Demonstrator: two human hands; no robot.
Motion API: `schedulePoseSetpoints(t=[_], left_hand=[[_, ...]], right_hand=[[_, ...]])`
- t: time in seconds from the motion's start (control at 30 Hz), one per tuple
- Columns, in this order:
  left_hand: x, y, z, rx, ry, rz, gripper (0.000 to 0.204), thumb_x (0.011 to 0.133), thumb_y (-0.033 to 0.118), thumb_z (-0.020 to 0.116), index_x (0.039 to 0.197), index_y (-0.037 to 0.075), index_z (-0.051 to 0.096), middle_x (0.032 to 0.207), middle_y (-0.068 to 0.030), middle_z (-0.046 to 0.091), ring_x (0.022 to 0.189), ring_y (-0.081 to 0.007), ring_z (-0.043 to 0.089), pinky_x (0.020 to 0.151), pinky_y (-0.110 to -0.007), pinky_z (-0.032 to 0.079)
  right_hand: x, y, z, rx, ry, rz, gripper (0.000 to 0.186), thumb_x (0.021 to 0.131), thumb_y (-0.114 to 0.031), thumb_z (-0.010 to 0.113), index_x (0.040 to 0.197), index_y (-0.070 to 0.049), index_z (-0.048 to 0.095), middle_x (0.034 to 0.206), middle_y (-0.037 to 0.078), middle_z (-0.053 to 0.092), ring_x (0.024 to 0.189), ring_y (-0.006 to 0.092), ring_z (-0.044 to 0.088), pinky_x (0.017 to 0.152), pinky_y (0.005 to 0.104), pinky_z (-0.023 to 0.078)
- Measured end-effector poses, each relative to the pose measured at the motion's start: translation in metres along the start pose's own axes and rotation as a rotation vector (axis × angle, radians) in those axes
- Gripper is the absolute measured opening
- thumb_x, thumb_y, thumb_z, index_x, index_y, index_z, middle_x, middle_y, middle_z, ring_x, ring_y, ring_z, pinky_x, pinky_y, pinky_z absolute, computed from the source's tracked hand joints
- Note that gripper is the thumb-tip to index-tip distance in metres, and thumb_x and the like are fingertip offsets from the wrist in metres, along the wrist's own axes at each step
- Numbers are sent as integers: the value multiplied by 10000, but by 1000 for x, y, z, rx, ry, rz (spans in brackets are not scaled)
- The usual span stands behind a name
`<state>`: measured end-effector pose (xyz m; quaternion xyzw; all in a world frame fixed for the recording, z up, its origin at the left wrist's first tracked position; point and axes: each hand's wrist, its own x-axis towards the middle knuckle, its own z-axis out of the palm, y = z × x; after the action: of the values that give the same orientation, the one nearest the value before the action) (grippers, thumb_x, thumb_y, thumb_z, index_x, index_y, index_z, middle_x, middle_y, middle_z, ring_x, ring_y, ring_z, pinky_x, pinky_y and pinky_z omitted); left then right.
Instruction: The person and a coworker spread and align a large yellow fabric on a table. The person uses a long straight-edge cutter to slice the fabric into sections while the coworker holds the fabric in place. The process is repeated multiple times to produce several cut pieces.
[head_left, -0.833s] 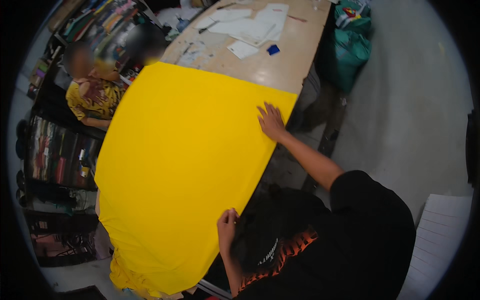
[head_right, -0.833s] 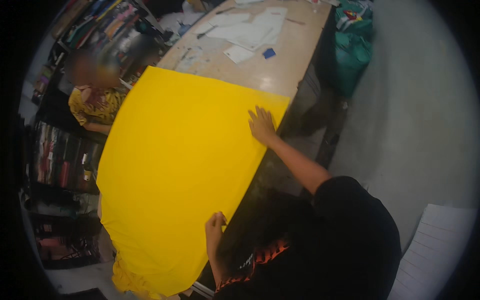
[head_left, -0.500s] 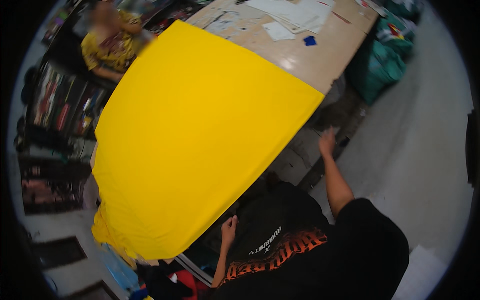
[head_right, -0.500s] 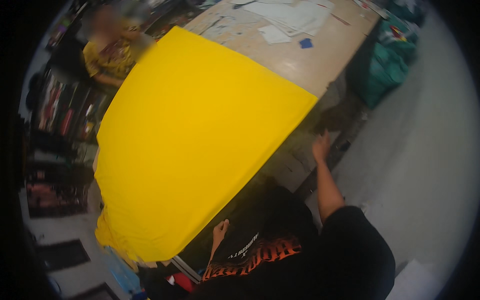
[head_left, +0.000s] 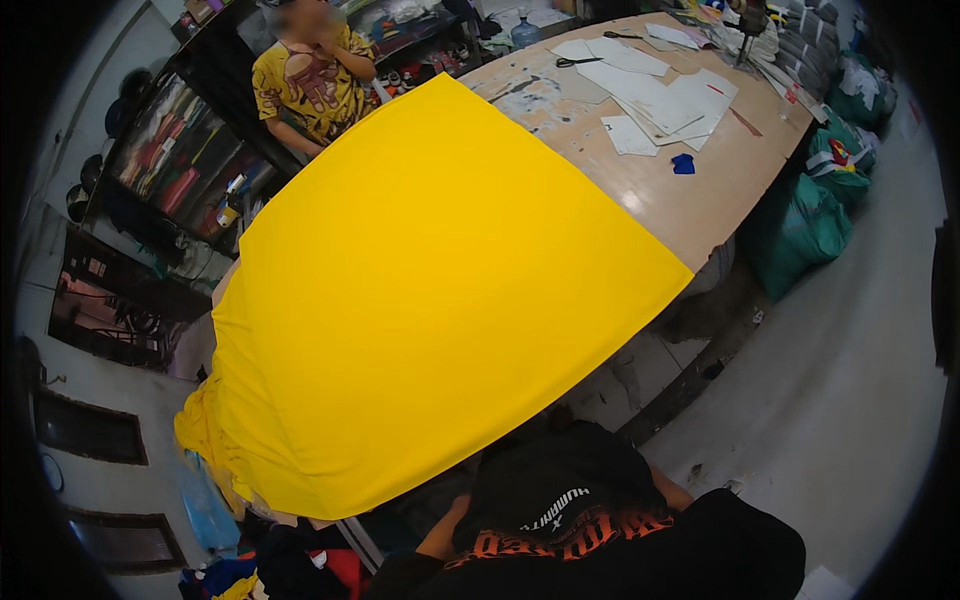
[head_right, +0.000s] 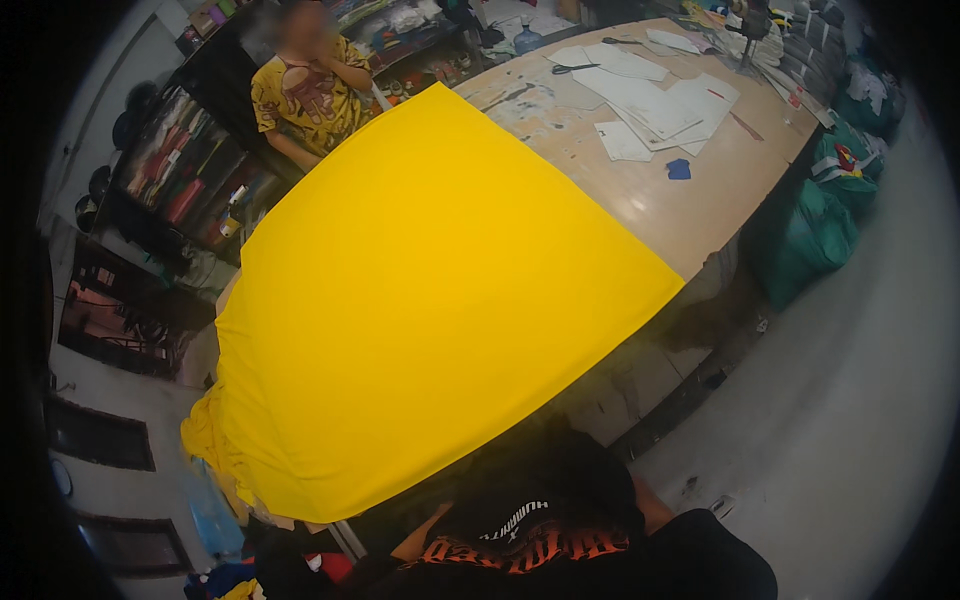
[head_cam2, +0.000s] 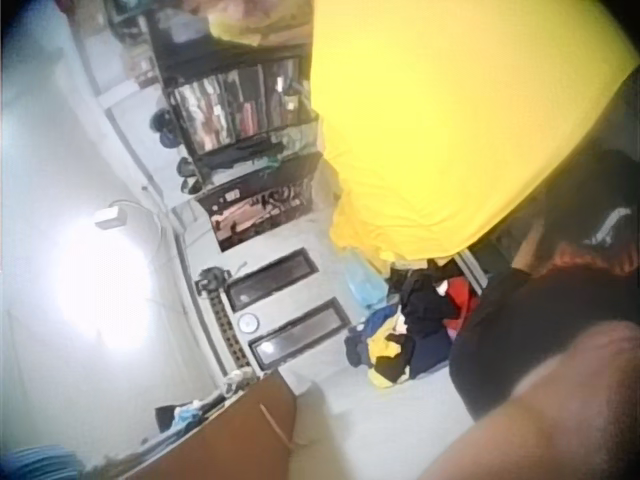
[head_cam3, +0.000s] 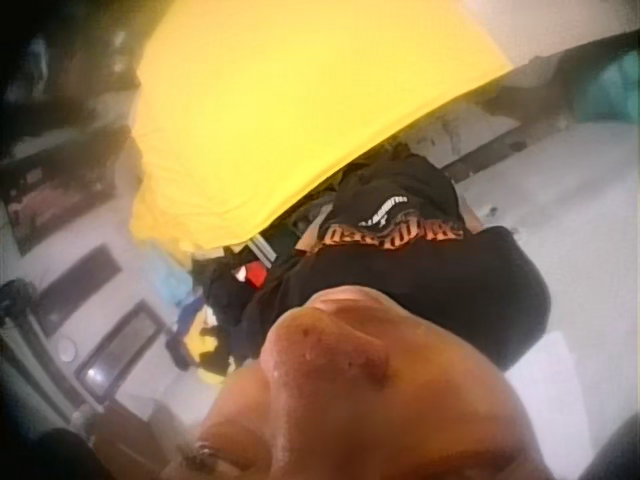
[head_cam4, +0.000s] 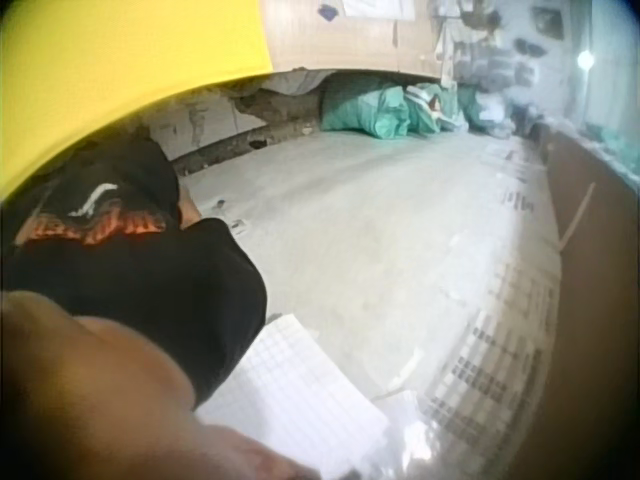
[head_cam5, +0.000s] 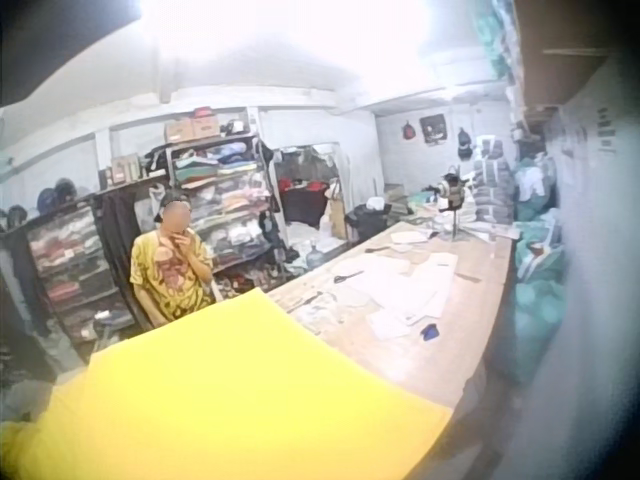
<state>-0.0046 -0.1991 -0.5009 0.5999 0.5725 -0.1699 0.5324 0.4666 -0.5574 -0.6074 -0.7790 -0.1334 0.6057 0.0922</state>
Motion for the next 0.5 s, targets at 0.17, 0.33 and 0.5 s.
schedulePoseSetpoints(t=[0.17, 0.33, 0.5], left_hand=[[9, 19, -23, -15, 24, 31, 313, 1056, 297, 605, 990, 12, 717, 919, -138, 712, 872, -248, 668, 815, -413, 514], [14, 14, -18, -18, -37, 34, 301, 1048, 289, 610, 1018, 11, 721, 953, -143, 718, 902, -253, 674, 836, -413, 516], [-3, -11, -17, -50, -24, 3, 294, 1040, 281, 614, 1045, 9, 725, 987, -147, 724, 933, -258, 680, 856, -414, 518]], right_hand=[[55, -89, -82, 306, 244, -168, 390, 1013, -226, 558, 1303, 4, 680, 1050, 161, 769, 908, 278, 739, 831, 428, 579], [66, -102, -182, 155, 786, -307, 392, 1013, -164, 517, 1348, 2, 632, 991, 219, 748, 820, 261, 737, 745, 423, 571], [59, -144, -184, -101, 718, 0, 426, 989, -190, 538, 1381, -56, 636, 1157, 269, 740, 1032, 373, 748, 865, 470, 584]])
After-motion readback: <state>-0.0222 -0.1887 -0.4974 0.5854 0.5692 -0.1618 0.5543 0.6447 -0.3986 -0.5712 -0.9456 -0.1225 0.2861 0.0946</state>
